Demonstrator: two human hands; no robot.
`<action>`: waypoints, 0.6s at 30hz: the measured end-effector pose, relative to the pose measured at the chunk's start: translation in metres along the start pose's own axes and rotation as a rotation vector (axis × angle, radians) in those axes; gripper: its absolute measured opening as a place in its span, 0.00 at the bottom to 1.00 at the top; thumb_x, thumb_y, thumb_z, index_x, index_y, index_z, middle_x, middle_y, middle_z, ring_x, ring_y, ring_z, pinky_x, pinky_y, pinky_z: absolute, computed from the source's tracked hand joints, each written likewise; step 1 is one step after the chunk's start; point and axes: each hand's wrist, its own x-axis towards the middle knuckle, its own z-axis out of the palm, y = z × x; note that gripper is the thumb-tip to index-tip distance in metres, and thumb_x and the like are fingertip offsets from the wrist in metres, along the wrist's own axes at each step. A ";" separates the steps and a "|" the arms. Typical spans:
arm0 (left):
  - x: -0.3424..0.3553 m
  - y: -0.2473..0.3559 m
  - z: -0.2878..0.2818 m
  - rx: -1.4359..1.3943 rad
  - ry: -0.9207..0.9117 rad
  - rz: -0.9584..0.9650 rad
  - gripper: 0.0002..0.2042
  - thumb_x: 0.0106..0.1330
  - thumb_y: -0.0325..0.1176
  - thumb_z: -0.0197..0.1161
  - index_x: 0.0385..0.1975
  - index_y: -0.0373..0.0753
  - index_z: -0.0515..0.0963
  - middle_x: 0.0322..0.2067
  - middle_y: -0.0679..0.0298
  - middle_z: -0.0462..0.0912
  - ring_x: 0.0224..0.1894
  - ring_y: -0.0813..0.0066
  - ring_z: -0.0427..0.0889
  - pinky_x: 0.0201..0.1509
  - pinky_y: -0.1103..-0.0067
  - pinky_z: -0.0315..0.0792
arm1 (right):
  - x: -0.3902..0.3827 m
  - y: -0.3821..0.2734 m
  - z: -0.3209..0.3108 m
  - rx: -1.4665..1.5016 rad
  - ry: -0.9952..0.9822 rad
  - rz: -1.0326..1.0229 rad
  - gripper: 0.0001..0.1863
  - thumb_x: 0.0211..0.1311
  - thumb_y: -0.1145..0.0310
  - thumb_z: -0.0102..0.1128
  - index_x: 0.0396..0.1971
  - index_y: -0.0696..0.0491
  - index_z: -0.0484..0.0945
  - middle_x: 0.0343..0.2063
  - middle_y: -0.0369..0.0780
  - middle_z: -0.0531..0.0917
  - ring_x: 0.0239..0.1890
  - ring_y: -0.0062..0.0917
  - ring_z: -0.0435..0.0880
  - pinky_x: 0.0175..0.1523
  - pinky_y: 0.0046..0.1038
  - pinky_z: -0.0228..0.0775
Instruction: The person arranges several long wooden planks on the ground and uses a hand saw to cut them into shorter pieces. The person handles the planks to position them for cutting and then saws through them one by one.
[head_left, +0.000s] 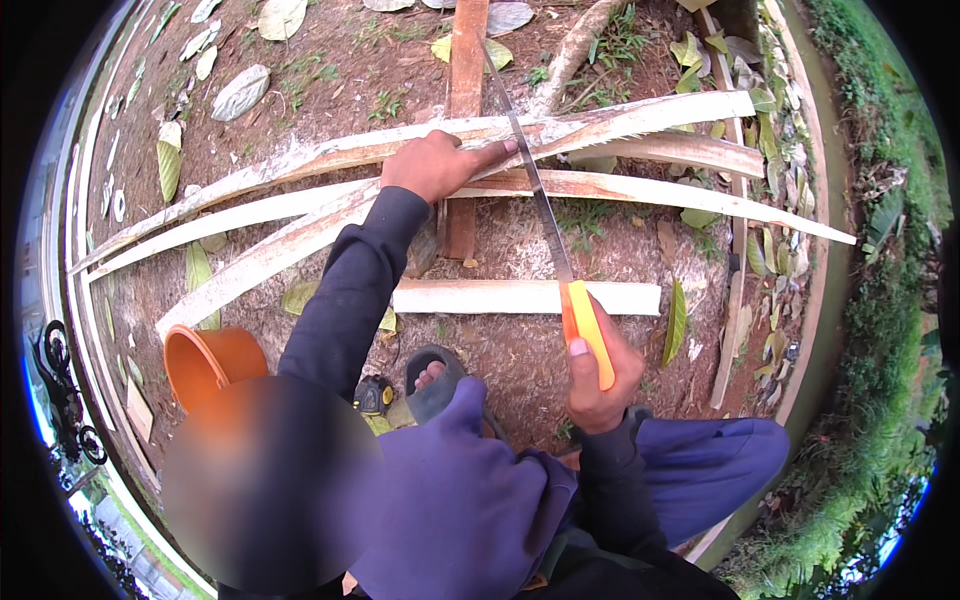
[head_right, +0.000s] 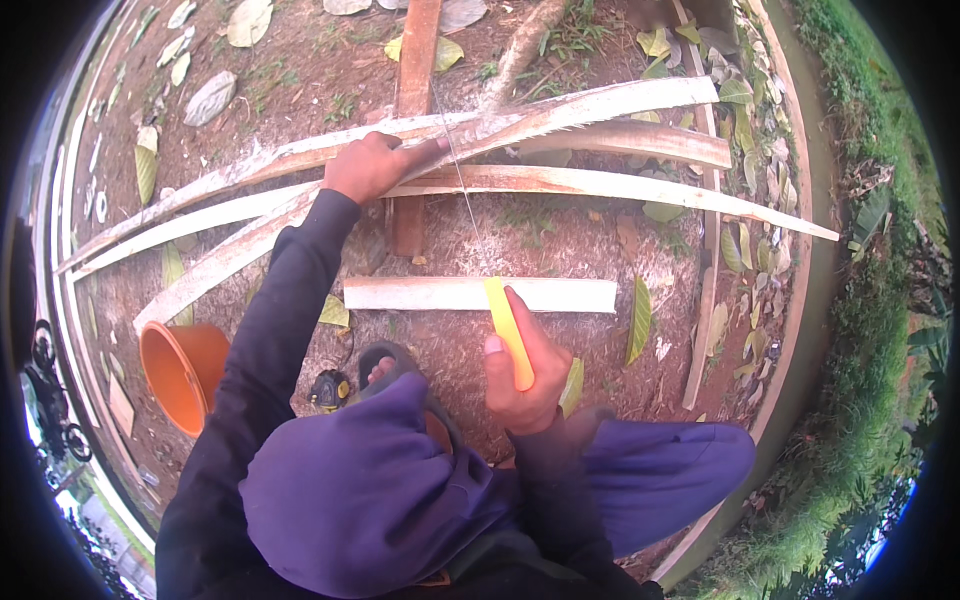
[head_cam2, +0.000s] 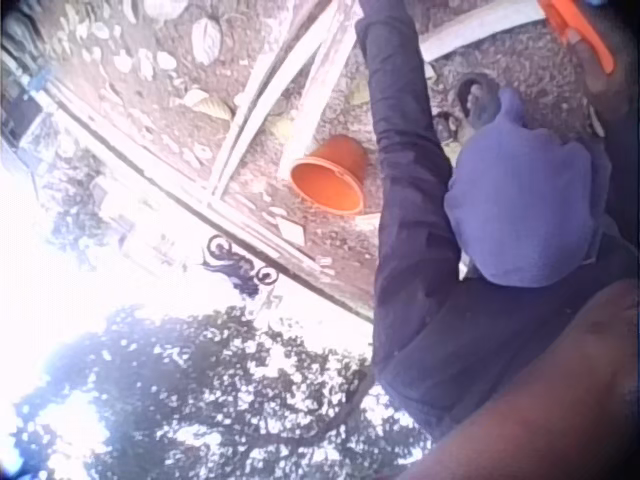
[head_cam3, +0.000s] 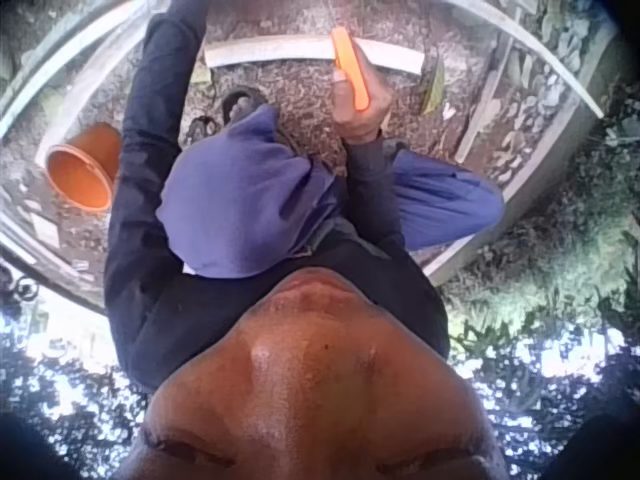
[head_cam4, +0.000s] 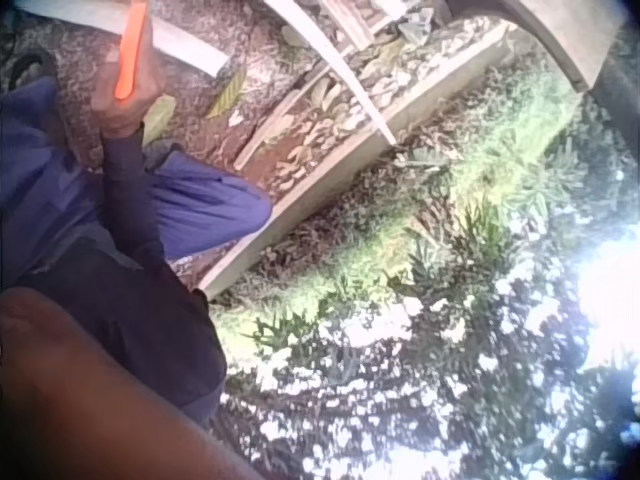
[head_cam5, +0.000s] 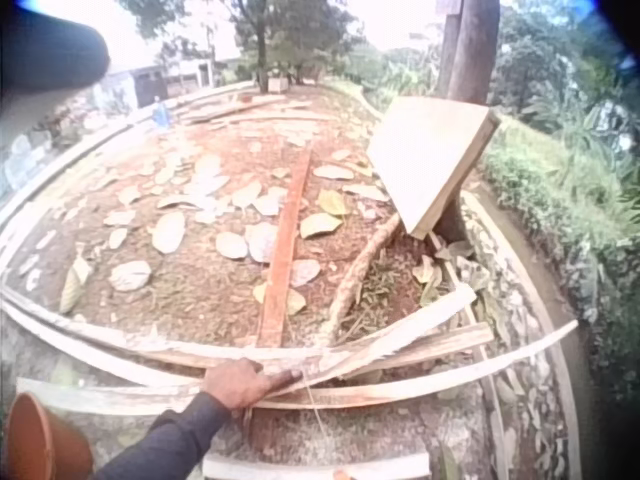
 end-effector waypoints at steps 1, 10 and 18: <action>0.001 0.002 0.000 -0.002 0.012 0.002 0.52 0.51 0.88 0.49 0.29 0.31 0.85 0.35 0.41 0.87 0.42 0.47 0.89 0.49 0.59 0.80 | 0.001 -0.001 -0.001 0.018 0.000 0.044 0.27 0.62 0.74 0.57 0.61 0.69 0.76 0.42 0.54 0.88 0.41 0.33 0.91 0.46 0.29 0.80; 0.012 0.011 -0.009 0.004 -0.066 -0.036 0.47 0.59 0.81 0.53 0.34 0.29 0.86 0.36 0.39 0.87 0.45 0.44 0.87 0.52 0.58 0.77 | 0.034 -0.035 -0.004 0.061 -0.019 0.174 0.25 0.66 0.74 0.57 0.62 0.67 0.76 0.45 0.53 0.88 0.45 0.30 0.88 0.49 0.29 0.78; 0.002 0.020 -0.007 -0.002 -0.010 -0.009 0.45 0.61 0.77 0.55 0.42 0.28 0.84 0.38 0.40 0.87 0.45 0.44 0.87 0.52 0.58 0.77 | 0.048 -0.046 -0.023 0.015 -0.074 0.219 0.25 0.64 0.74 0.59 0.61 0.66 0.77 0.41 0.52 0.88 0.40 0.28 0.89 0.45 0.27 0.79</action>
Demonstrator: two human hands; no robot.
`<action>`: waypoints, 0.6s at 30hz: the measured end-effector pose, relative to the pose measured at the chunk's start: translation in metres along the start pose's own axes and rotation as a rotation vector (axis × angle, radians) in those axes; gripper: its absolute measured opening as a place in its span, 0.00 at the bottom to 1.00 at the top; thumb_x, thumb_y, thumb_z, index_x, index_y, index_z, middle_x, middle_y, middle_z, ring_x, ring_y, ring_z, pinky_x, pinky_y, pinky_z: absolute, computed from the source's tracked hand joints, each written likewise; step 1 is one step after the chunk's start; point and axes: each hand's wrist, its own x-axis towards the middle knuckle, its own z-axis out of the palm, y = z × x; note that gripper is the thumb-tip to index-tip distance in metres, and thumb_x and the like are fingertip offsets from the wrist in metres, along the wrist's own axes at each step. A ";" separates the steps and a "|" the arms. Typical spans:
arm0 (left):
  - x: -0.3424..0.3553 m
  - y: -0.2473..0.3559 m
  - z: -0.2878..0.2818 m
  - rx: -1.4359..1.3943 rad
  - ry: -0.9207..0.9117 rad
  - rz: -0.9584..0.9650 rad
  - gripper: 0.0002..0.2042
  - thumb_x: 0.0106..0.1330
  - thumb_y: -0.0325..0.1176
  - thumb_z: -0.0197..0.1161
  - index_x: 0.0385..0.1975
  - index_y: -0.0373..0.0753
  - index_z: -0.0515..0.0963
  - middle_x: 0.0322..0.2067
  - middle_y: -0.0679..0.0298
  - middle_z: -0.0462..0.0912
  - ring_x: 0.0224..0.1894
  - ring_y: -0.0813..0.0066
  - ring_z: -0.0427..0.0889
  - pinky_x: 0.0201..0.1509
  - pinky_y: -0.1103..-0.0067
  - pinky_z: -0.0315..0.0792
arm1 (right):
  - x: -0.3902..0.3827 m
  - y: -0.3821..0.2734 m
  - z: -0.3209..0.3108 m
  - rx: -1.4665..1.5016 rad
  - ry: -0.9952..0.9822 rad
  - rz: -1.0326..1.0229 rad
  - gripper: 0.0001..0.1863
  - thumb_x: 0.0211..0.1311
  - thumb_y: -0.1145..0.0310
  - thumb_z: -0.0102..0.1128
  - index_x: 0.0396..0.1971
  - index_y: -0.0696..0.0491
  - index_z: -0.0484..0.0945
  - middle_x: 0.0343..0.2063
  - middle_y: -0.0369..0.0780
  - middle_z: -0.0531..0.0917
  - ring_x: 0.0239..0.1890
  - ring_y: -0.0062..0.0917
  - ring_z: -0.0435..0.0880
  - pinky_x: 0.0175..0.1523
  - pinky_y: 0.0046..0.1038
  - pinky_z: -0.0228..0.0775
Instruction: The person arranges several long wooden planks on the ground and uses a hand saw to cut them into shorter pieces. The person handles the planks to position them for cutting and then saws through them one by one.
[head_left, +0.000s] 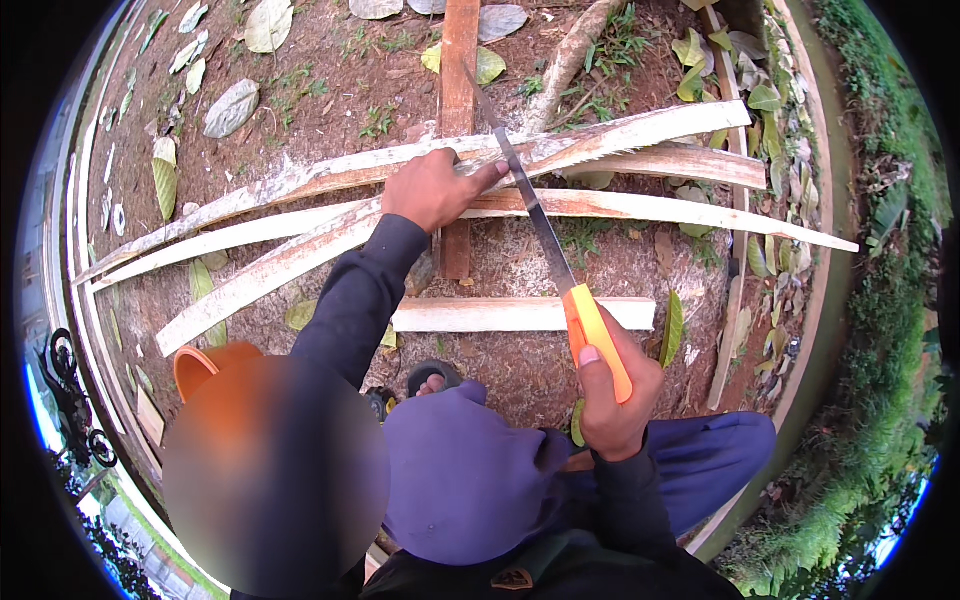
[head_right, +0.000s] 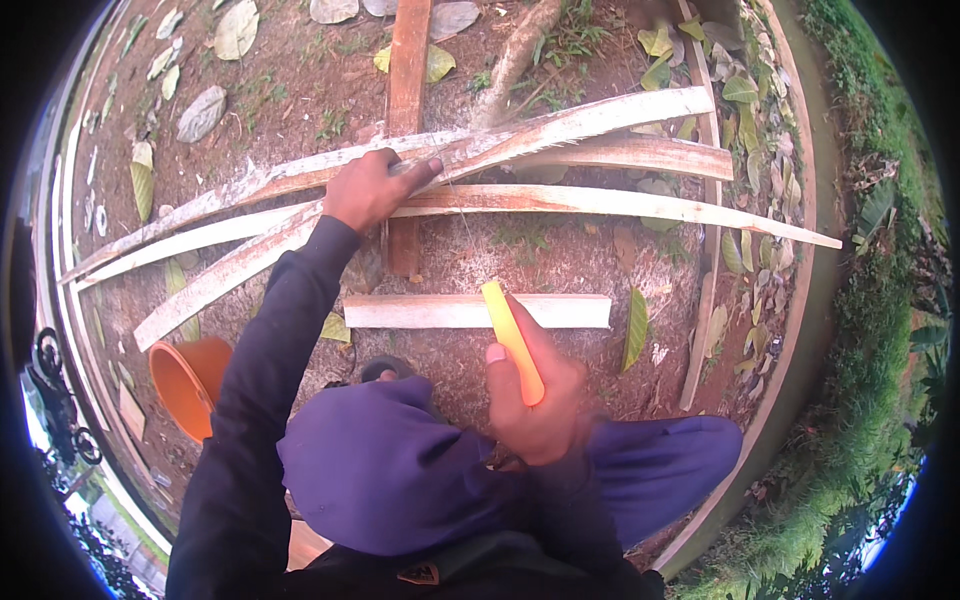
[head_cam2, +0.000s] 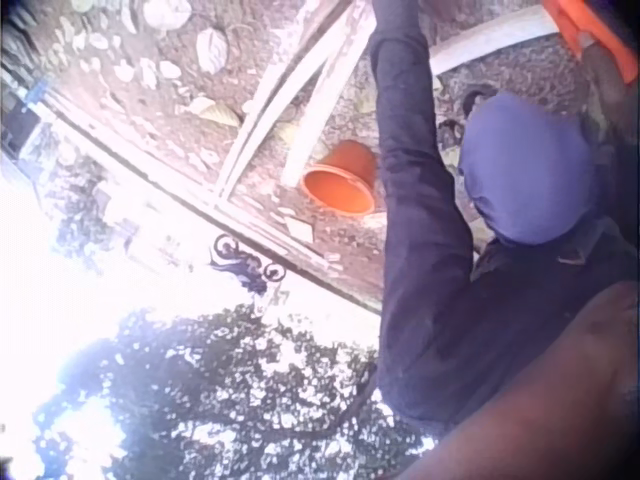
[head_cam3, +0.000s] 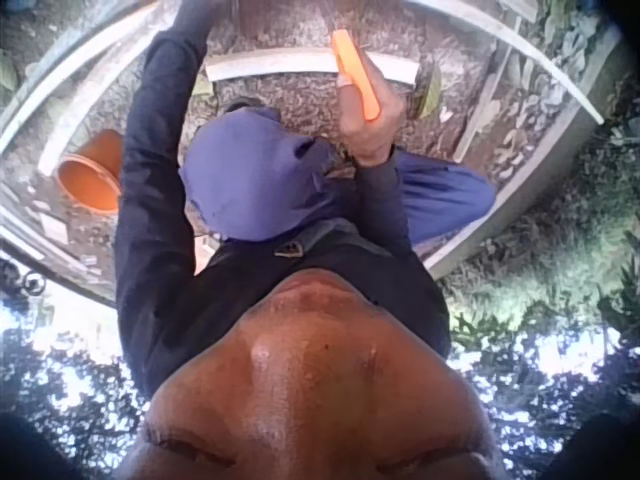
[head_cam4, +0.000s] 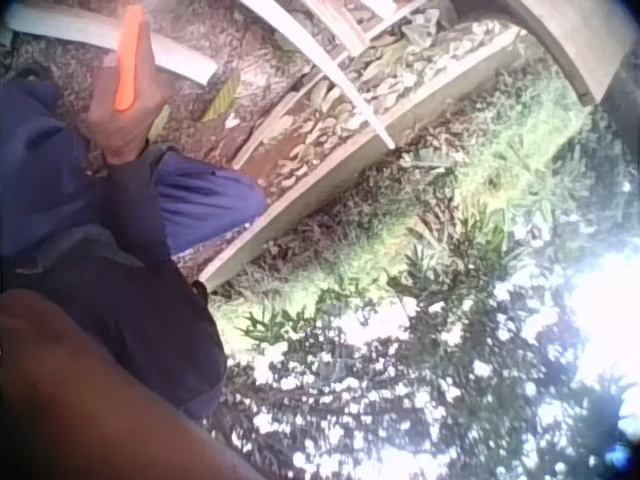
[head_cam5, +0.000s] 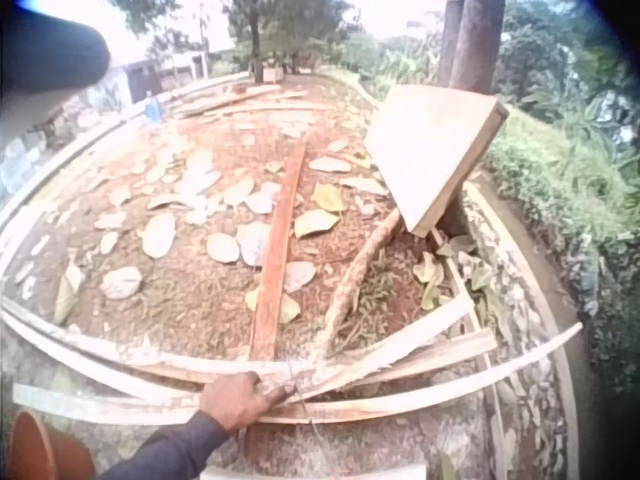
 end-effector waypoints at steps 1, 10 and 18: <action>-0.001 0.002 -0.003 -0.001 -0.014 -0.006 0.44 0.62 0.76 0.55 0.44 0.29 0.84 0.40 0.39 0.87 0.47 0.44 0.87 0.54 0.58 0.76 | -0.002 0.000 -0.001 -0.020 -0.007 -0.005 0.25 0.64 0.74 0.59 0.61 0.65 0.77 0.41 0.52 0.88 0.39 0.28 0.90 0.44 0.27 0.79; -0.002 0.002 -0.006 -0.007 -0.034 -0.017 0.44 0.62 0.75 0.58 0.49 0.29 0.84 0.42 0.41 0.87 0.48 0.45 0.87 0.54 0.59 0.77 | -0.005 0.013 -0.003 0.094 -0.003 0.063 0.26 0.61 0.73 0.60 0.59 0.68 0.77 0.42 0.53 0.89 0.40 0.31 0.91 0.45 0.27 0.80; 0.006 -0.003 -0.002 0.007 -0.028 -0.015 0.45 0.60 0.78 0.57 0.38 0.29 0.86 0.32 0.45 0.87 0.38 0.50 0.87 0.48 0.61 0.78 | -0.003 0.018 -0.006 0.161 0.027 0.091 0.27 0.58 0.73 0.60 0.58 0.69 0.78 0.40 0.53 0.88 0.38 0.29 0.89 0.44 0.26 0.79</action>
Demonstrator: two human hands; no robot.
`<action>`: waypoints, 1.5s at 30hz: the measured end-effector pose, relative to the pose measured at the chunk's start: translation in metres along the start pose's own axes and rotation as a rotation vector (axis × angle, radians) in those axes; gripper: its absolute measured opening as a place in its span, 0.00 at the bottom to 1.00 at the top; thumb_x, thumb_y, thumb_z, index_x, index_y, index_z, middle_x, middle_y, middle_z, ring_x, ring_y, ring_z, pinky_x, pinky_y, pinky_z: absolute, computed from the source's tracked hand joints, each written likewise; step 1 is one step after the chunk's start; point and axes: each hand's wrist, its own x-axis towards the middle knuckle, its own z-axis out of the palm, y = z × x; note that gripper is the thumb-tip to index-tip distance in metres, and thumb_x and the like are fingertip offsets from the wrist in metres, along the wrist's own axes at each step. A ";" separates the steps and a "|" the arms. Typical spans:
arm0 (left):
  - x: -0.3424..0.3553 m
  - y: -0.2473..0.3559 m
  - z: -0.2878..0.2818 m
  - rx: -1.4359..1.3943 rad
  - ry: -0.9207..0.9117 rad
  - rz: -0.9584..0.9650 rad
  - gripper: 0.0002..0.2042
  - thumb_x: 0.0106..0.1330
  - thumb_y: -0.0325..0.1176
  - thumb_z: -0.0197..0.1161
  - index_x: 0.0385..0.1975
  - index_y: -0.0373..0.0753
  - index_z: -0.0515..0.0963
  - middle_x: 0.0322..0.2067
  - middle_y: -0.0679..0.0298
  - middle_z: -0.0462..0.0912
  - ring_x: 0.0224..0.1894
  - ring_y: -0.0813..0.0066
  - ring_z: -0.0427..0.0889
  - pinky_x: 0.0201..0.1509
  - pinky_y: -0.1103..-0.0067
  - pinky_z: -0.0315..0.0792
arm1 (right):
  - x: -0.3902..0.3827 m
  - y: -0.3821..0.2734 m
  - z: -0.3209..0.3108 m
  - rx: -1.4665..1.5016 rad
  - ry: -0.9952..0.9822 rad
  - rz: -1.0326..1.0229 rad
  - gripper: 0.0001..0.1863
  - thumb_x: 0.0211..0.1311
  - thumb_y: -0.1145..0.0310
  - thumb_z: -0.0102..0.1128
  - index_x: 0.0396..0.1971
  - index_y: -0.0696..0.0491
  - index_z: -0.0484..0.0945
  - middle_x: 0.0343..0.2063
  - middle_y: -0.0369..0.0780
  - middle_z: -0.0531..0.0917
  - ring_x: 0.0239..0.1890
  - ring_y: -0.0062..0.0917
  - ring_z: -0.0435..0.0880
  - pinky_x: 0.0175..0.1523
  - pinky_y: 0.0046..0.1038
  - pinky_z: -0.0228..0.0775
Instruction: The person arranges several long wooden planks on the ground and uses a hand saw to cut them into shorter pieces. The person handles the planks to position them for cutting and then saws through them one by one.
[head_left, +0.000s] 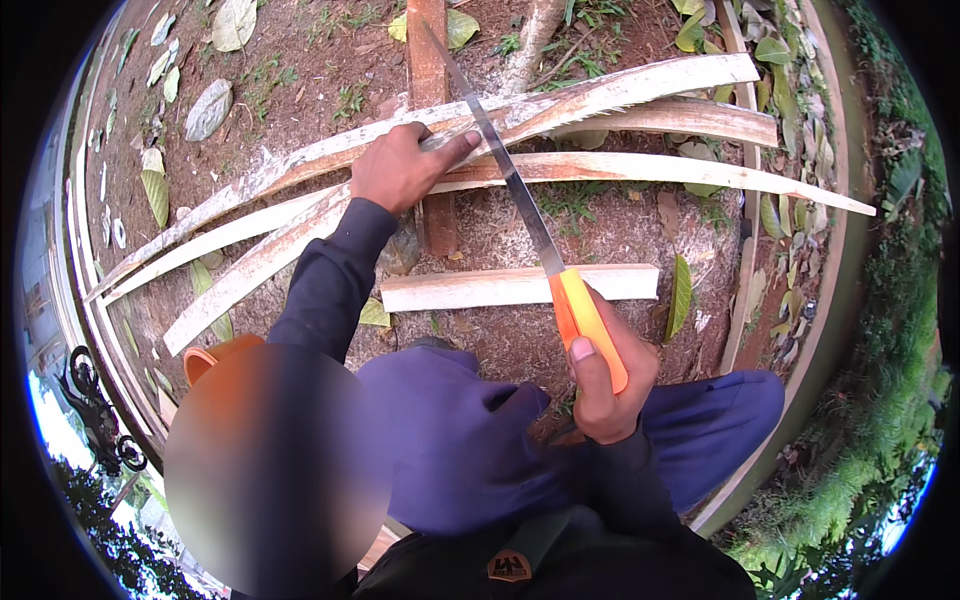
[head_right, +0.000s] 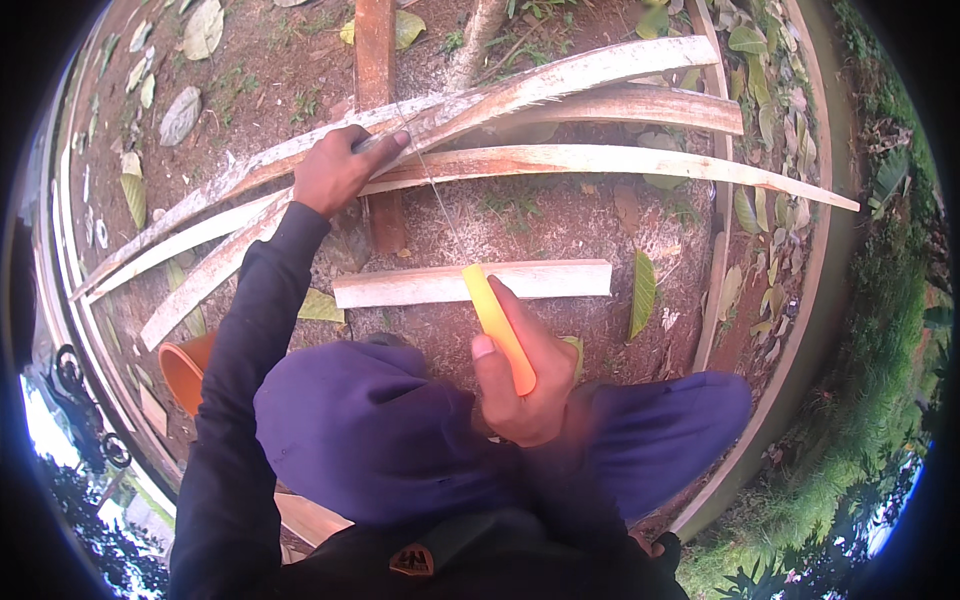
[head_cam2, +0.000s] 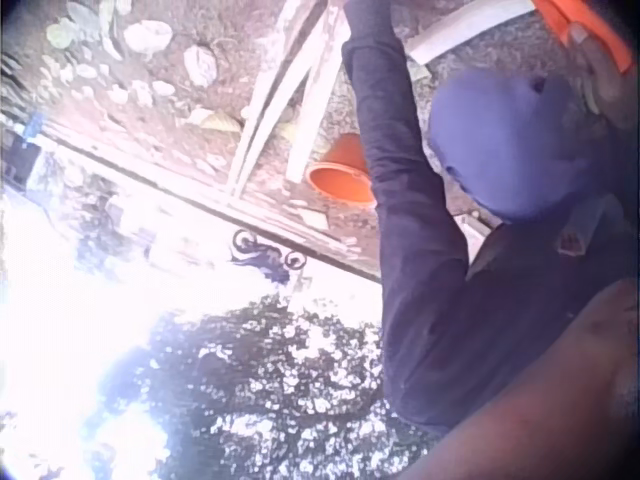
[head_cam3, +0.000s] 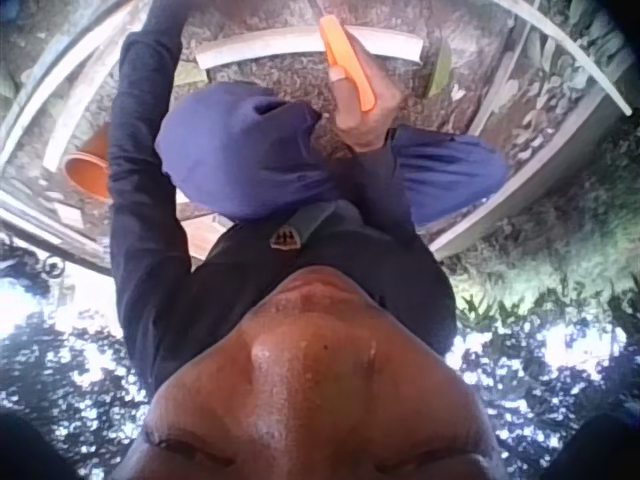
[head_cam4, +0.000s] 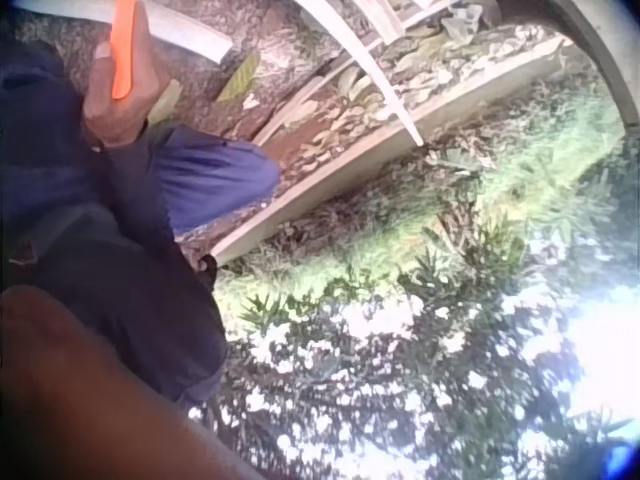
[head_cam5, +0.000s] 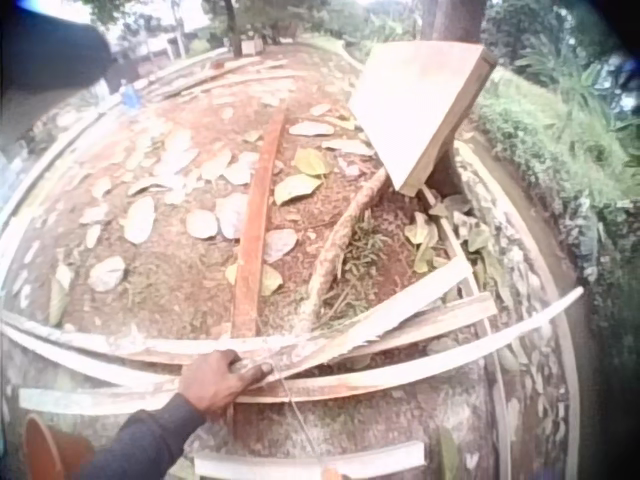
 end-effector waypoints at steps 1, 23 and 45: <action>0.001 -0.002 0.003 -0.006 0.020 0.017 0.46 0.59 0.79 0.56 0.36 0.30 0.86 0.31 0.45 0.87 0.37 0.49 0.88 0.46 0.60 0.78 | 0.000 0.001 0.000 -0.010 0.007 -0.043 0.27 0.58 0.73 0.60 0.58 0.69 0.78 0.39 0.53 0.88 0.37 0.28 0.89 0.43 0.26 0.78; 0.005 -0.006 0.009 0.036 0.057 0.061 0.35 0.66 0.68 0.60 0.30 0.33 0.85 0.25 0.48 0.83 0.31 0.52 0.83 0.41 0.62 0.73 | -0.003 0.012 0.008 -0.109 -0.003 -0.210 0.27 0.59 0.75 0.60 0.60 0.67 0.77 0.39 0.53 0.88 0.32 0.30 0.90 0.39 0.27 0.79; -0.005 0.010 -0.007 0.046 -0.030 -0.015 0.41 0.61 0.75 0.58 0.38 0.33 0.86 0.33 0.44 0.87 0.40 0.46 0.88 0.46 0.59 0.79 | 0.000 0.005 -0.005 -0.154 -0.085 -0.142 0.29 0.60 0.68 0.56 0.58 0.71 0.77 0.48 0.56 0.87 0.45 0.40 0.91 0.51 0.30 0.80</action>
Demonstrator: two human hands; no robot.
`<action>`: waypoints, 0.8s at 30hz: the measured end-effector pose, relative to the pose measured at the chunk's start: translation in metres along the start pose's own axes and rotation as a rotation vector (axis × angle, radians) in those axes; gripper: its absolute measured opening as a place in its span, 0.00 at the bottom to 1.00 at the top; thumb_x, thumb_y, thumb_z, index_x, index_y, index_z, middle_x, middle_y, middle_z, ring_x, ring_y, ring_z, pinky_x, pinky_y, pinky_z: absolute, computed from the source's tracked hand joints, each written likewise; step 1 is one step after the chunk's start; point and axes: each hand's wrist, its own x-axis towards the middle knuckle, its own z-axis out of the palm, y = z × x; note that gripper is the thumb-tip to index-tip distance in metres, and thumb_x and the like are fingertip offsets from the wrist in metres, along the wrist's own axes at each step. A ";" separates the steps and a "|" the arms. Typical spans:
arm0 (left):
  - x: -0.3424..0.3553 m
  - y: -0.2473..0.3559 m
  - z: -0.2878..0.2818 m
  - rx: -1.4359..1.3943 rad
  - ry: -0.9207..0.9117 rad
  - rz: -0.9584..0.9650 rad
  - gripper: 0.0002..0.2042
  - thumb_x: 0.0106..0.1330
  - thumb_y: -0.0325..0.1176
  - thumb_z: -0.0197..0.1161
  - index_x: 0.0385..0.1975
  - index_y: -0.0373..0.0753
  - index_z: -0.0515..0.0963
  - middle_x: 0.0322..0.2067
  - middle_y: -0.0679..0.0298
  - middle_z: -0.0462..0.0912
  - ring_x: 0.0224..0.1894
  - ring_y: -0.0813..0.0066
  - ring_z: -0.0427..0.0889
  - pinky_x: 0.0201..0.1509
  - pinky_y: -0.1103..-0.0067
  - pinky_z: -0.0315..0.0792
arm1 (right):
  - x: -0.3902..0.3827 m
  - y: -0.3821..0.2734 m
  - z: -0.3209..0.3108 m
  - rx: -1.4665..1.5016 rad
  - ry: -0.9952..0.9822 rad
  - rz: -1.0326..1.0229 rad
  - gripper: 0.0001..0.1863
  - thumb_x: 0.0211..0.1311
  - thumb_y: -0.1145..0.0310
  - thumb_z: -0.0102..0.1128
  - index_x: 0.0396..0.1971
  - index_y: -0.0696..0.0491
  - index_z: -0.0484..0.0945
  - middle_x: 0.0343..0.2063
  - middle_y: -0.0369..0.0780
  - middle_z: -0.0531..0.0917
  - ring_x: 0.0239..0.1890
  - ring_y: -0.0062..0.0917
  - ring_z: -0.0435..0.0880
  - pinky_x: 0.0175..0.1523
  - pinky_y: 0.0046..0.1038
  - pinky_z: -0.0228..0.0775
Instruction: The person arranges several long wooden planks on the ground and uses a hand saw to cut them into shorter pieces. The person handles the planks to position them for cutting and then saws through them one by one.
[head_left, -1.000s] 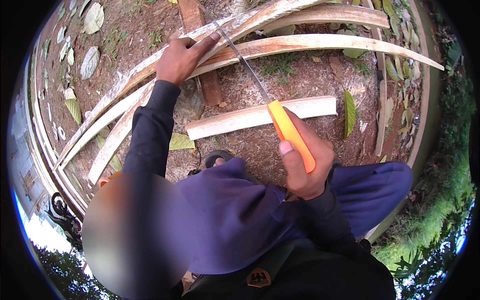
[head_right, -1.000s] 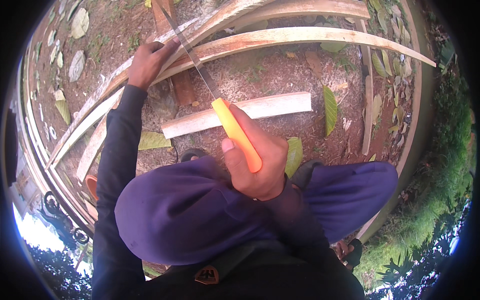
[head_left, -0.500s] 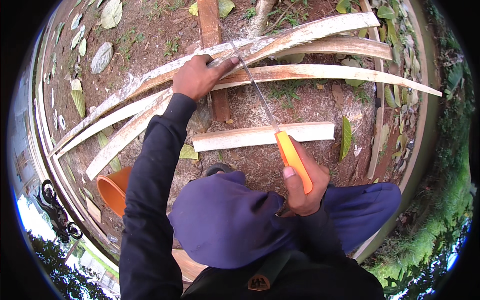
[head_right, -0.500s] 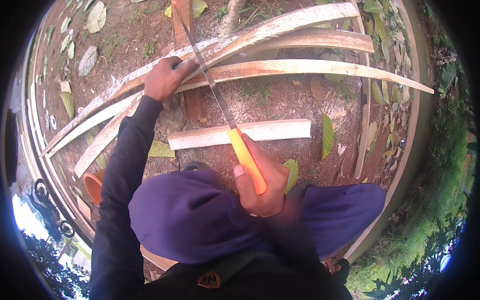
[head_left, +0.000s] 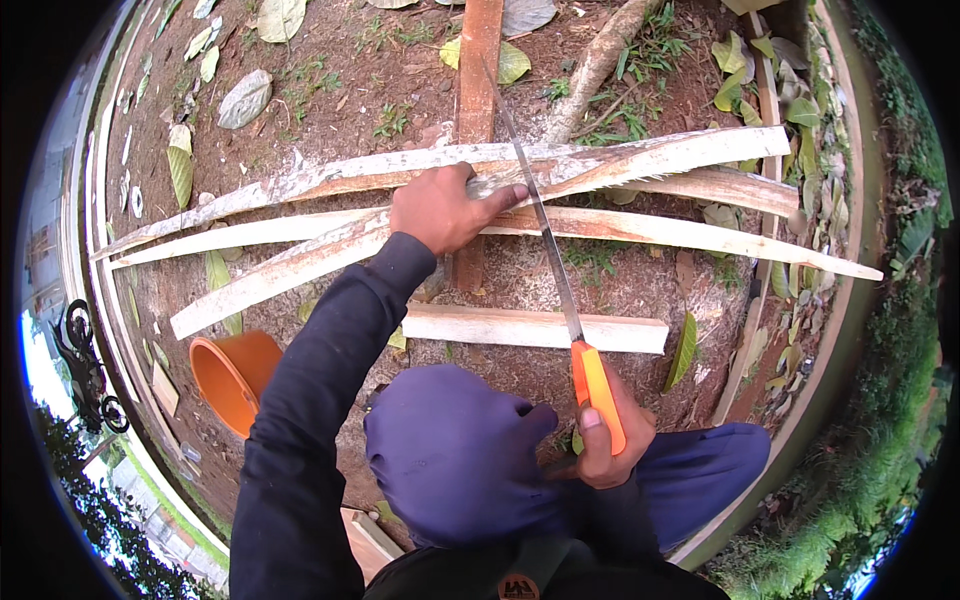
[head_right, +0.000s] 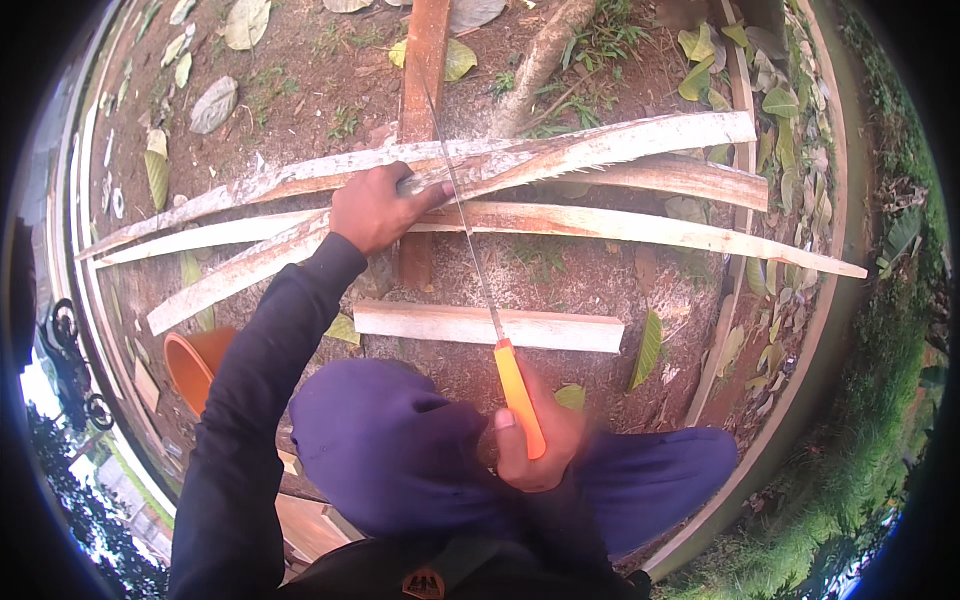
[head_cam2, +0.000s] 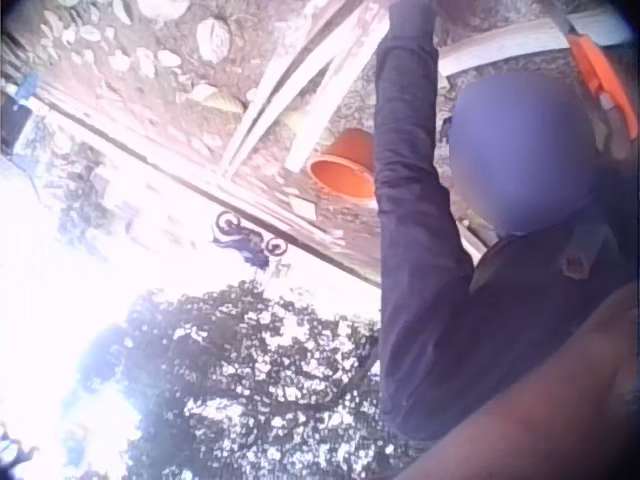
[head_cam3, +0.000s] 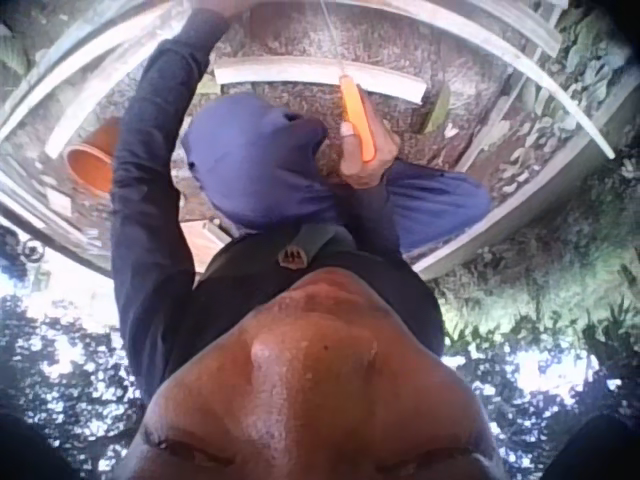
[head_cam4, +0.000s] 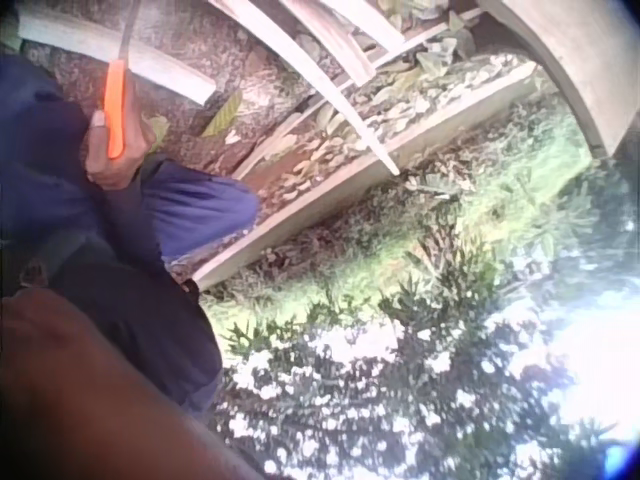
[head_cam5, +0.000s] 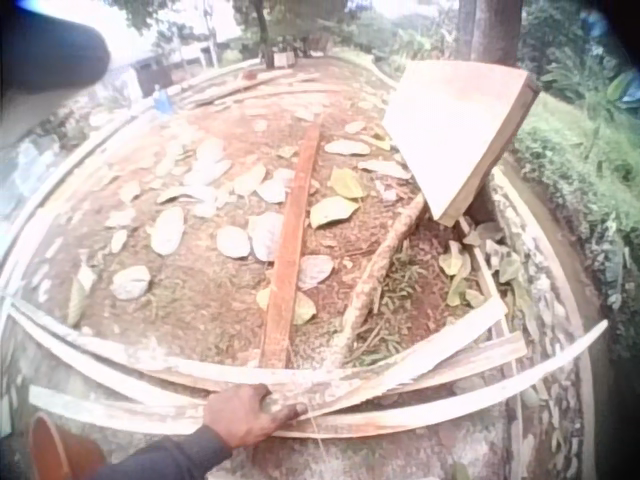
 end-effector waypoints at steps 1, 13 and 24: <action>0.000 0.000 0.001 0.005 0.006 -0.003 0.41 0.61 0.75 0.58 0.38 0.33 0.86 0.33 0.44 0.87 0.39 0.46 0.88 0.46 0.59 0.79 | -0.001 -0.002 -0.002 0.008 -0.001 0.037 0.29 0.60 0.67 0.56 0.57 0.71 0.78 0.47 0.55 0.87 0.45 0.40 0.91 0.52 0.31 0.80; 0.000 -0.001 0.000 0.005 0.005 -0.011 0.41 0.60 0.75 0.58 0.38 0.33 0.85 0.35 0.43 0.87 0.41 0.45 0.88 0.46 0.56 0.79 | 0.003 0.003 -0.011 -0.049 -0.030 0.133 0.30 0.60 0.61 0.57 0.56 0.68 0.80 0.39 0.53 0.88 0.34 0.41 0.85 0.49 0.37 0.73; -0.002 -0.001 0.000 0.031 -0.011 -0.008 0.40 0.63 0.74 0.57 0.43 0.35 0.86 0.36 0.46 0.88 0.43 0.46 0.87 0.49 0.57 0.78 | 0.017 0.005 -0.013 0.042 -0.064 0.025 0.29 0.61 0.67 0.58 0.60 0.67 0.77 0.43 0.54 0.88 0.39 0.37 0.92 0.46 0.29 0.80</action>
